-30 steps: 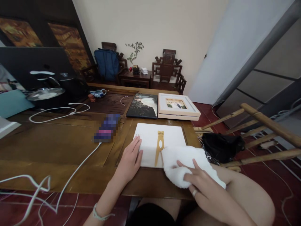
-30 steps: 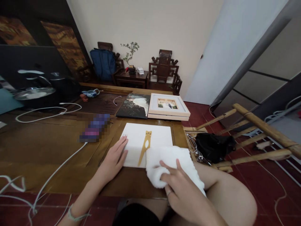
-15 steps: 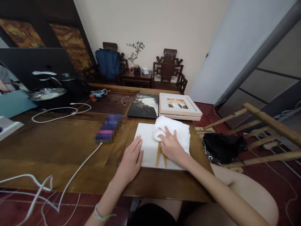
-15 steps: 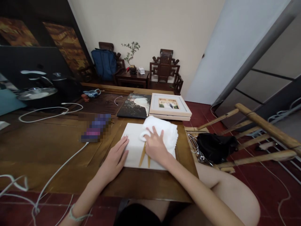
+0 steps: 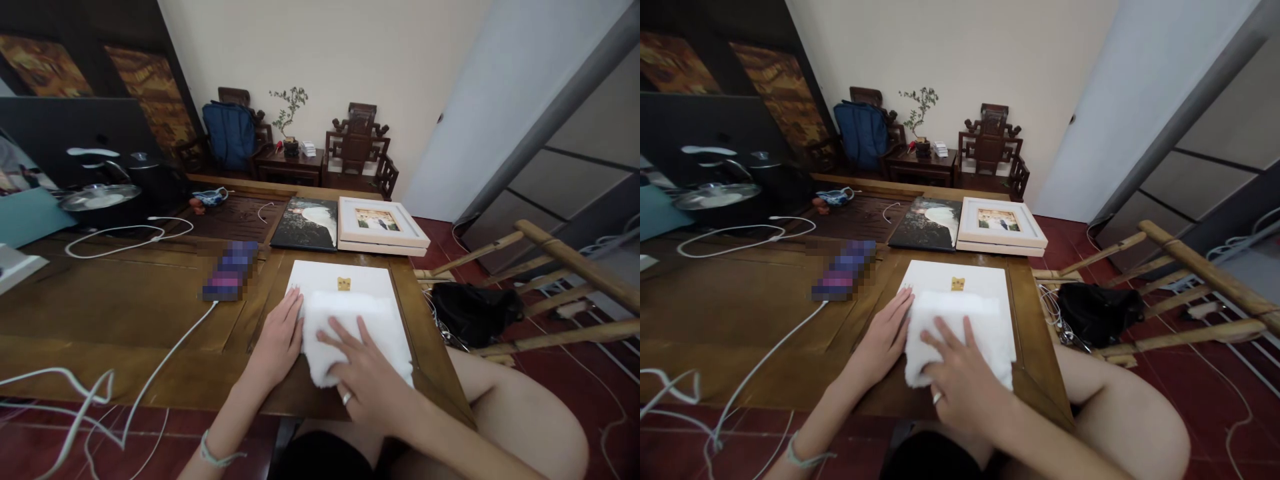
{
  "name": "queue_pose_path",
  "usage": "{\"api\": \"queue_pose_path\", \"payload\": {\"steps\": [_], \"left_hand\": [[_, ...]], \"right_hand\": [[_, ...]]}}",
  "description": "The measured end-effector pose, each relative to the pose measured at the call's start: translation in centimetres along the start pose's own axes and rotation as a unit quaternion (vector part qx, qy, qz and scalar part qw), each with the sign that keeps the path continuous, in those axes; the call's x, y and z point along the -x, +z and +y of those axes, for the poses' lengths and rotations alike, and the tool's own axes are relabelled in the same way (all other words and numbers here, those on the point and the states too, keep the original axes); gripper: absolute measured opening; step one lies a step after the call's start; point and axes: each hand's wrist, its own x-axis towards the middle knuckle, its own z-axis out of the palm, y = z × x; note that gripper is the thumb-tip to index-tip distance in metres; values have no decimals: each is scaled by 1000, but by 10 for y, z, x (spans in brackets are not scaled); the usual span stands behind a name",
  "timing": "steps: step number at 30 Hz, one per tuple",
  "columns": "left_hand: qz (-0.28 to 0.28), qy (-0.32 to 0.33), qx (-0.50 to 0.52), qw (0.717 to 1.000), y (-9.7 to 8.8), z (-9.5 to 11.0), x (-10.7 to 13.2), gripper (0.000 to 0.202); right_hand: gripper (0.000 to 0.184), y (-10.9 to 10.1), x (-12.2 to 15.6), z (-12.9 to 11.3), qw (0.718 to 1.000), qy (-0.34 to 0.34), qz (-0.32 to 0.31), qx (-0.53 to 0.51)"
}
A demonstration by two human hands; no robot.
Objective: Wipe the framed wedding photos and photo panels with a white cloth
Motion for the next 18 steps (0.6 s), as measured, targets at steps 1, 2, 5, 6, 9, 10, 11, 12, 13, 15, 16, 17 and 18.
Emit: {"api": "queue_pose_path", "payload": {"steps": [1, 2, 5, 6, 9, 10, 11, 12, 13, 15, 16, 17, 18], "left_hand": [[1, 0, -1, 1000, 0, 0, 0, 45], [2, 1, -3, 1000, 1, 0, 0, 45], [3, 3, -6, 1000, 2, -1, 0, 45], [4, 2, -3, 1000, 1, 0, 0, 45], [0, -16, 33, 999, -3, 2, -1, 45], [0, -32, 58, 998, -5, 3, -1, 45], [5, -56, 88, 995, -7, 5, -2, 45], [16, -88, 120, 989, -10, 5, -2, 45], [34, -121, 153, 980, -13, 6, -3, 45], [68, -176, 214, 958, -16, 6, -5, 45], [82, -193, 238, 948, -18, 6, -5, 46], [92, -204, 256, 940, -19, 6, -6, 48], [99, -212, 266, 935, -19, 6, -6, 49]], "right_hand": [[34, -4, -6, 9, 1000, -1, 12, -2], [36, -7, -14, 18, 1000, 3, 22, -1], [36, -17, -43, 45, 998, 21, 51, 23], [36, -19, -54, 52, 997, 32, 56, 36], [37, -21, -84, 60, 993, 76, 60, 74], [37, -19, -92, 58, 991, 86, 57, 82], [37, -17, -97, 54, 991, 90, 54, 87], [37, -15, -99, 48, 991, 87, 52, 91], [36, -11, -99, 40, 992, 75, 47, 92], [32, -5, -89, 21, 995, 26, 25, 96], [30, -2, -80, 12, 995, -7, 14, 98], [29, 1, -70, 3, 994, -40, 2, 99], [29, 3, -59, -6, 992, -72, -12, 99]]}}
